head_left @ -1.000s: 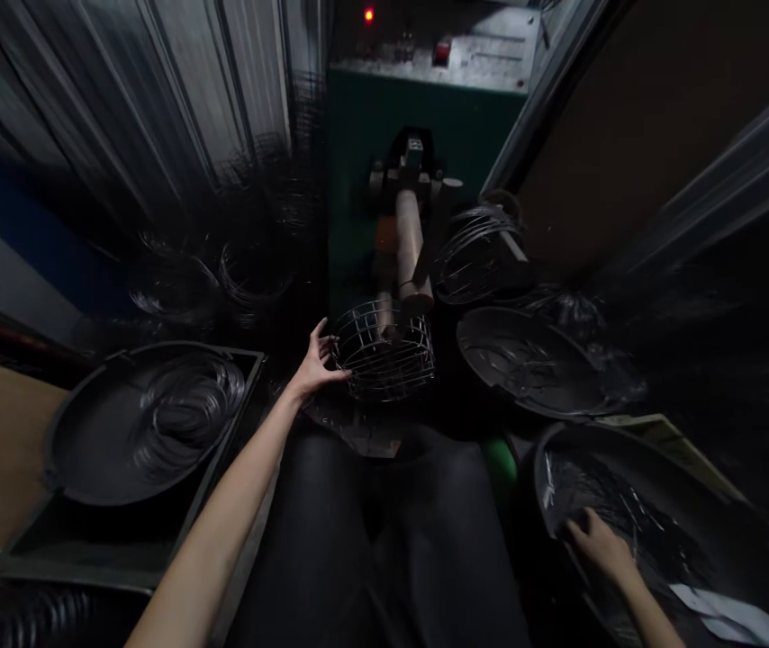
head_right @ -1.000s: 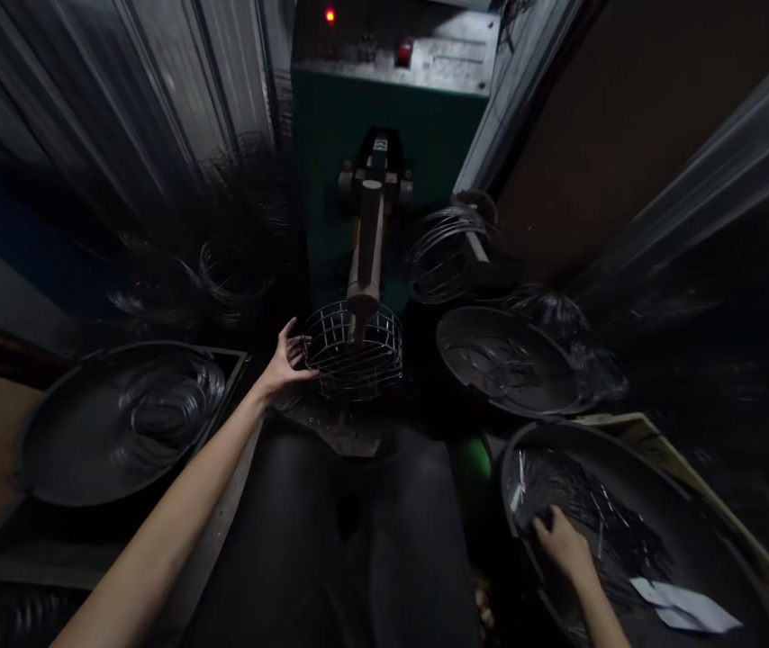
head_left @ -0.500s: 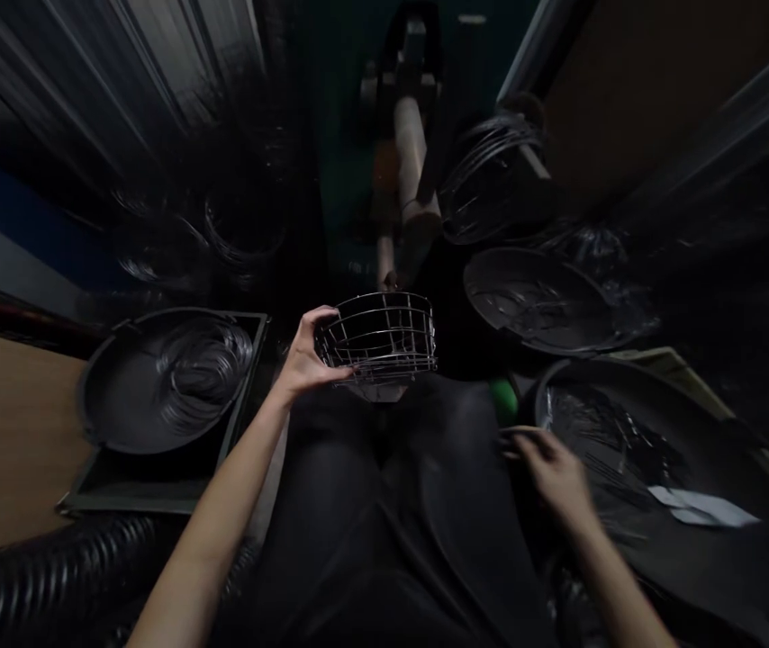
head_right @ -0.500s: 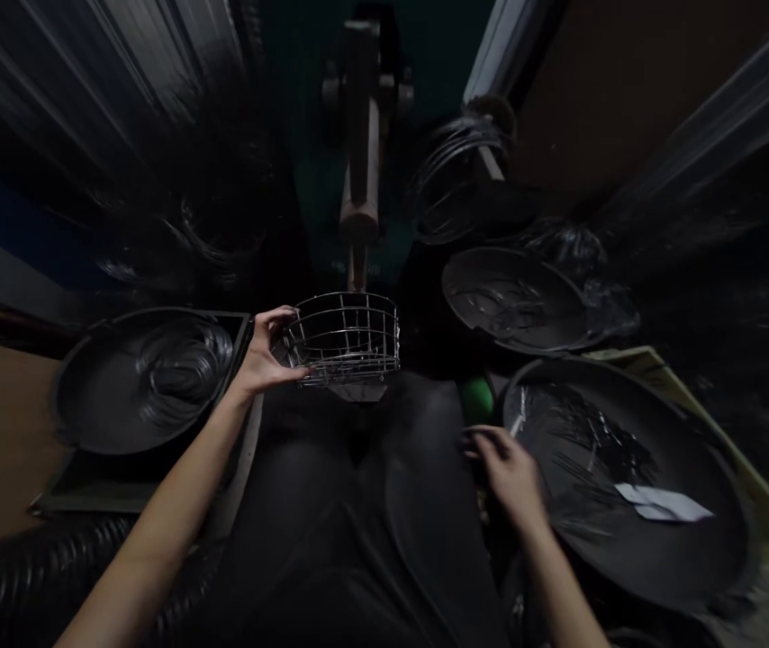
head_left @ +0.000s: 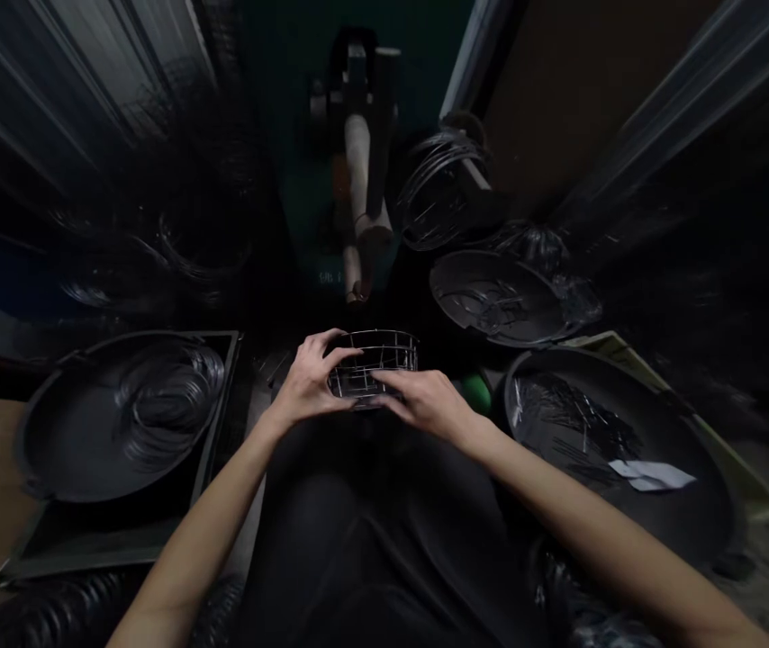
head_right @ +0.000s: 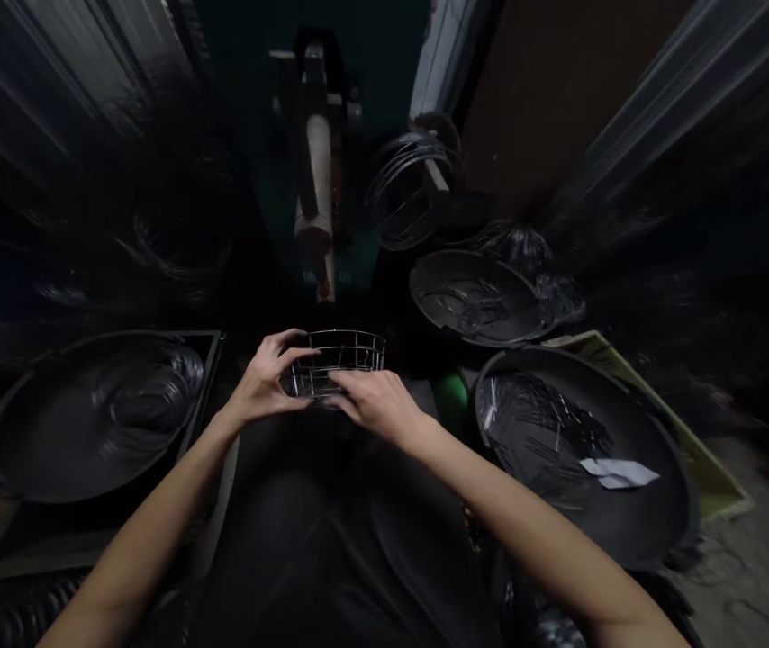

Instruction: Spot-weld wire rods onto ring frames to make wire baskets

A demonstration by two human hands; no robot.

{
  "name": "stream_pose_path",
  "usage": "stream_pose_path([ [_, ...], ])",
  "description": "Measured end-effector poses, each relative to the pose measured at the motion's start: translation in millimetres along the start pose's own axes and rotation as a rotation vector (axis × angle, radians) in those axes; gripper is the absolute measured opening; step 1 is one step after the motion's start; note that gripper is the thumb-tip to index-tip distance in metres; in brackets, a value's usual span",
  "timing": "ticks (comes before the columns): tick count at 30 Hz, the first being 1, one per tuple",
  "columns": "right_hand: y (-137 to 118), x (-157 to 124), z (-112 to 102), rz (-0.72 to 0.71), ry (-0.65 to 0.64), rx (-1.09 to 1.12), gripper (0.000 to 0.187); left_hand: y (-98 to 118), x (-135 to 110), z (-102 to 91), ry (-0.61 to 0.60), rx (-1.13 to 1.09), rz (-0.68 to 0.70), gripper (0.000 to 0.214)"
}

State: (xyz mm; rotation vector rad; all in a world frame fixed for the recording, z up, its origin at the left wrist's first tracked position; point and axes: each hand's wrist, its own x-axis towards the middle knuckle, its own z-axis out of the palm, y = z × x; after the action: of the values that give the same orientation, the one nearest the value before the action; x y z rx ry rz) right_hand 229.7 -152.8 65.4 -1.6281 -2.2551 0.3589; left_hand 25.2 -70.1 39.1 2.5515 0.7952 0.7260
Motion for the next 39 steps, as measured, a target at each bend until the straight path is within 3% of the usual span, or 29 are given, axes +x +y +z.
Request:
stream_pose_path([
  [5,8.1,1.4,3.9,-0.196,0.008,-0.217,0.034,-7.8,1.2,-2.7,0.04,-0.051,-0.072,0.064],
  [13,20.8,26.0,-10.5,-0.278,0.096,-0.329,0.031,-20.0,25.4,-7.5,0.069,-0.067,-0.076,0.066],
  [32,28.9,55.0,-20.5,-0.253,0.142,-0.406,0.028,-39.6,52.9,-18.0,0.062,-0.138,-0.083,0.064],
  [36,29.1,51.0,-17.5,-0.233,0.147,-0.361,0.029,-41.1,52.3,-17.5,0.081,-0.163,-0.05,0.061],
  [39,30.7,43.3,-12.4,-0.199,0.229,-0.279,0.028,-40.3,53.0,-17.6,0.101,-0.16,-0.077,0.062],
])
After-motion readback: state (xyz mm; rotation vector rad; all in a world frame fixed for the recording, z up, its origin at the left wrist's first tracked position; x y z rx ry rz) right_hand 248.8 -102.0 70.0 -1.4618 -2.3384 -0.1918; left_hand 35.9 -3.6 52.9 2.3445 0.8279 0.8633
